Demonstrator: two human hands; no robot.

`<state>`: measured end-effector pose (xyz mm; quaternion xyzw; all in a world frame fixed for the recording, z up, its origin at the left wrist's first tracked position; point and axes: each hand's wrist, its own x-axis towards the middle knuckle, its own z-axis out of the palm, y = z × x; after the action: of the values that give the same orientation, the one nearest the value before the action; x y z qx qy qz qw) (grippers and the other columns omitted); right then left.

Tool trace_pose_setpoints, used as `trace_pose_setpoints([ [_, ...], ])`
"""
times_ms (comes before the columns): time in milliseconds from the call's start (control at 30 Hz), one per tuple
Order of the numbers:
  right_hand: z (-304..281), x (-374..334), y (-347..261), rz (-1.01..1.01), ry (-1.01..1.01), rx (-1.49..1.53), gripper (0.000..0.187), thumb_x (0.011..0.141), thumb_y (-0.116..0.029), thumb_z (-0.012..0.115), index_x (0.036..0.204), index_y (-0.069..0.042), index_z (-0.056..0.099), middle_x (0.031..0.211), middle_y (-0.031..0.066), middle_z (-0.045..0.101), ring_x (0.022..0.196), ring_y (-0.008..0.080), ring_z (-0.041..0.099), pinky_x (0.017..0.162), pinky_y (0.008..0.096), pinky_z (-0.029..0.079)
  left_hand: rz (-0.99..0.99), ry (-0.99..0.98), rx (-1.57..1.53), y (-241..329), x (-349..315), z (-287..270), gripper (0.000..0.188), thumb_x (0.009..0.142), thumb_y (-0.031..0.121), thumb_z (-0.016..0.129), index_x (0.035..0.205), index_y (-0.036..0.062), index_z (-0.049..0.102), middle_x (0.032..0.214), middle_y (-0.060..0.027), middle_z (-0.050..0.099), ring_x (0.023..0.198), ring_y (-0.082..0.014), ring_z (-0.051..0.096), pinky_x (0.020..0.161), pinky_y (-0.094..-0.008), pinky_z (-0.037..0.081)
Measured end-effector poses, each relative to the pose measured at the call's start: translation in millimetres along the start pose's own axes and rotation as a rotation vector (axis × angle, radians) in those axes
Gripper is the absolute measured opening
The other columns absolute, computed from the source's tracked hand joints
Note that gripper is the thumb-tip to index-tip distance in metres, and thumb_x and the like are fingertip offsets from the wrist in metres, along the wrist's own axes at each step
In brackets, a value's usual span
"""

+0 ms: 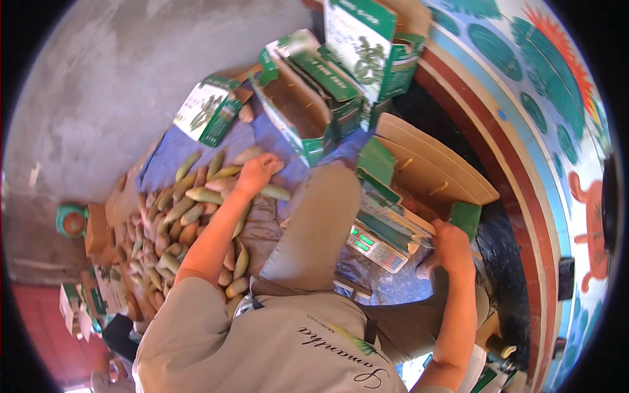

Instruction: Packing sweet potatoes into cardboard boxes and weighing them.

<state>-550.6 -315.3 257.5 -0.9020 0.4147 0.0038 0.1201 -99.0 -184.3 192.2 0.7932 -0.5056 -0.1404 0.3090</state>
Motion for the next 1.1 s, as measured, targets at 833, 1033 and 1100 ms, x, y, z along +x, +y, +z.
trace_pose_setpoints([
  [833,-16.0,18.0,-16.5,0.126,-0.041,0.141,0.019,0.080,-0.002,0.057,0.098,-0.003,0.060,0.089,0.0216,0.061,0.084,0.0406,0.059,0.071,0.0436,0.046,-1.066,-0.741,0.293,-223.4,-254.7,90.5,0.048,0.084,0.023,0.050,0.127,0.0047,0.048,0.130,-0.0186,0.049,0.120,-0.0311,0.048,0.100,-0.0391,0.040],
  [1033,-14.7,18.6,-4.0,0.145,-0.021,0.109,0.020,0.086,-0.007,0.055,0.105,-0.002,0.058,0.089,0.0246,0.059,0.084,0.0418,0.057,0.072,0.0407,0.045,-1.173,-0.756,0.309,-214.0,-250.9,93.7,0.060,0.084,0.023,0.052,0.139,0.0094,0.031,0.144,-0.0159,0.032,0.130,-0.0298,0.036,0.106,-0.0397,0.033],
  [1100,-12.8,19.2,-1.9,0.145,-0.024,0.101,0.021,0.086,-0.008,0.055,0.106,-0.002,0.057,0.090,0.0244,0.060,0.085,0.0417,0.057,0.073,0.0404,0.045,-1.200,-0.735,0.274,-211.9,-250.9,92.0,0.063,0.084,0.023,0.053,0.140,0.0101,0.029,0.145,-0.0148,0.029,0.131,-0.0294,0.035,0.107,-0.0396,0.031],
])
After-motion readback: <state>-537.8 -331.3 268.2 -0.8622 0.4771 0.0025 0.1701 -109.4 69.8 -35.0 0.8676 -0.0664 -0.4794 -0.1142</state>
